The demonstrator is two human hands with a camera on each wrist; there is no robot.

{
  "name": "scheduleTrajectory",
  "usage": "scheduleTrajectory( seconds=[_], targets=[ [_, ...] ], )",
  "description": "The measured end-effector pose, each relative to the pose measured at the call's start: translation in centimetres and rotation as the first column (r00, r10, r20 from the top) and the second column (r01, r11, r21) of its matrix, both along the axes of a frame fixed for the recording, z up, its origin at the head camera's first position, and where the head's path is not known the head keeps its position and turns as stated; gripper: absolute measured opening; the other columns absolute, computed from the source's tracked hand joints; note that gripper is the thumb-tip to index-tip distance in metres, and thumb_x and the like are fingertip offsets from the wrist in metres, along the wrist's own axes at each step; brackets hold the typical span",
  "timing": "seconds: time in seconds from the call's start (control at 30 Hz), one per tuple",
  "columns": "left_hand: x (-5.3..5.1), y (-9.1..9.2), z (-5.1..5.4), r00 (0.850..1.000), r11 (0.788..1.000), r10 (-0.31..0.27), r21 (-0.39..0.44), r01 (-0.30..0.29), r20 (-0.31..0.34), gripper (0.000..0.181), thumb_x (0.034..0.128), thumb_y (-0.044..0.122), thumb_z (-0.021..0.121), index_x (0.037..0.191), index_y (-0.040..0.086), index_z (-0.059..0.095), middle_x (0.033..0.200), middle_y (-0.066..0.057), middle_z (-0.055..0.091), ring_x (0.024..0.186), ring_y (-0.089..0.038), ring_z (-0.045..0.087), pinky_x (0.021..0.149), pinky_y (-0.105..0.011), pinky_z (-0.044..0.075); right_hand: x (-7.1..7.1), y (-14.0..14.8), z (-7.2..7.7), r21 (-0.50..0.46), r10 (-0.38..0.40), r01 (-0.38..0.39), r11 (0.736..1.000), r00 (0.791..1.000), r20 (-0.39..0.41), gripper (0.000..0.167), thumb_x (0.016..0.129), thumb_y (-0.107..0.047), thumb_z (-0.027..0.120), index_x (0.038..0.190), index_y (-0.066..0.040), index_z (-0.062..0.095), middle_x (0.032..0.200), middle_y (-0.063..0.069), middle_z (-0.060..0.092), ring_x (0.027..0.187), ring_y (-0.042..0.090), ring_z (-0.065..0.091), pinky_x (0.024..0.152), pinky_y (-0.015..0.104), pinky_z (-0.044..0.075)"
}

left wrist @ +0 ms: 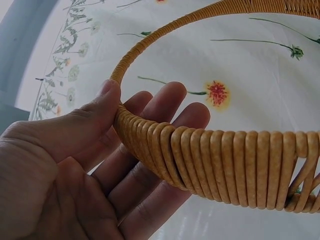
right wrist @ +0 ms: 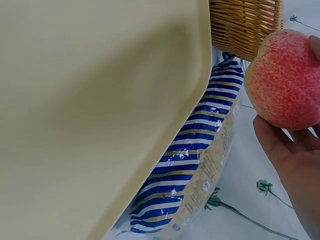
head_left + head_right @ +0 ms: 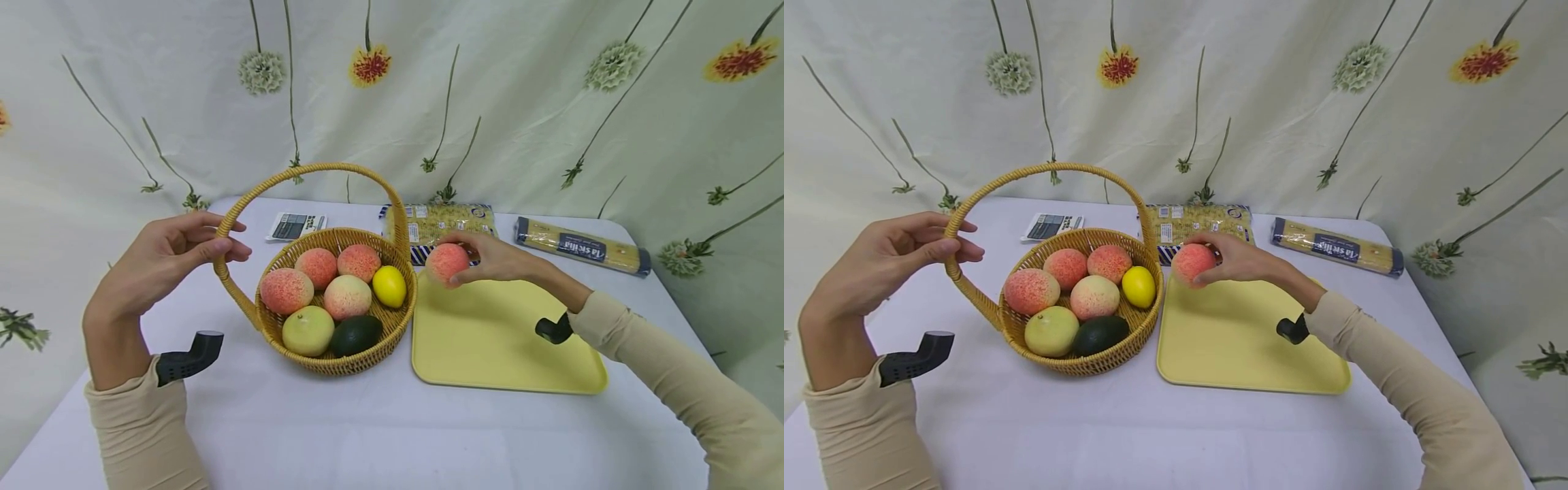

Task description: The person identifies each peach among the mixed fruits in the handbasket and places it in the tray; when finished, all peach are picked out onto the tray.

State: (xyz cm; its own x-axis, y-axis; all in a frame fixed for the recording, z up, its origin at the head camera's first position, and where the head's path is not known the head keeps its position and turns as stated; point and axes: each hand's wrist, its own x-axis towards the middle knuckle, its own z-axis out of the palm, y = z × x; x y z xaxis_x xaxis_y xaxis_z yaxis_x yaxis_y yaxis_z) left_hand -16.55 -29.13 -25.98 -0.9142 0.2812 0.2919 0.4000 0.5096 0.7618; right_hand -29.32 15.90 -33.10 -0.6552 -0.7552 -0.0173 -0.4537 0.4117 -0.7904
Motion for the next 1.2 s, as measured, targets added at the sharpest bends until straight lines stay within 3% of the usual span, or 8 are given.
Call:
scheduleTrajectory(
  seconds=[0.4, 0.6, 1.2],
  targets=[
    [0.0, -0.1, 0.0, 1.0, 1.0, -0.011, 0.005, 0.011, -0.002, 0.022, 0.0961, 0.004, 0.056, 0.118, 0.002, 0.058, 0.093, -0.006, 0.074, 0.09, -0.01, 0.07, 0.087, -0.016, 0.041, -0.7, 0.4, -2.0, 0.06, 0.023, -0.024, 0.998, 1.0, 0.014, 0.062, 0.081, -0.013, 0.076, 0.134, -0.002, 0.045, 0.132, 0.017, 0.049, 0.113, 0.03, 0.055, 0.096, 0.044, 0.048],
    [0.0, -0.1, -0.1, 1.0, 1.0, -0.003, 0.0, 0.003, -0.002, 0.023, 0.096, 0.004, 0.056, 0.118, 0.002, 0.058, 0.093, -0.006, 0.074, 0.09, -0.011, 0.07, 0.086, -0.016, 0.041, -1.0, -0.3, -3.0, 0.089, 0.046, -0.051, 0.995, 0.997, 0.062, 0.061, 0.081, -0.01, 0.075, 0.133, -0.003, 0.044, 0.131, 0.015, 0.049, 0.117, 0.03, 0.053, 0.098, 0.042, 0.046],
    [0.0, 0.0, 0.0, 1.0, 1.0, -0.001, 0.002, 0.001, 0.005, 0.021, 0.0962, 0.005, 0.056, 0.117, 0.002, 0.058, 0.093, -0.006, 0.074, 0.091, -0.011, 0.07, 0.087, -0.016, 0.041, -1.7, -0.9, -3.8, 0.155, 0.052, -0.061, 0.986, 0.997, 0.062, 0.062, 0.083, -0.017, 0.073, 0.134, -0.001, 0.042, 0.13, 0.018, 0.05, 0.114, 0.031, 0.052, 0.09, 0.039, 0.049]
  ],
)
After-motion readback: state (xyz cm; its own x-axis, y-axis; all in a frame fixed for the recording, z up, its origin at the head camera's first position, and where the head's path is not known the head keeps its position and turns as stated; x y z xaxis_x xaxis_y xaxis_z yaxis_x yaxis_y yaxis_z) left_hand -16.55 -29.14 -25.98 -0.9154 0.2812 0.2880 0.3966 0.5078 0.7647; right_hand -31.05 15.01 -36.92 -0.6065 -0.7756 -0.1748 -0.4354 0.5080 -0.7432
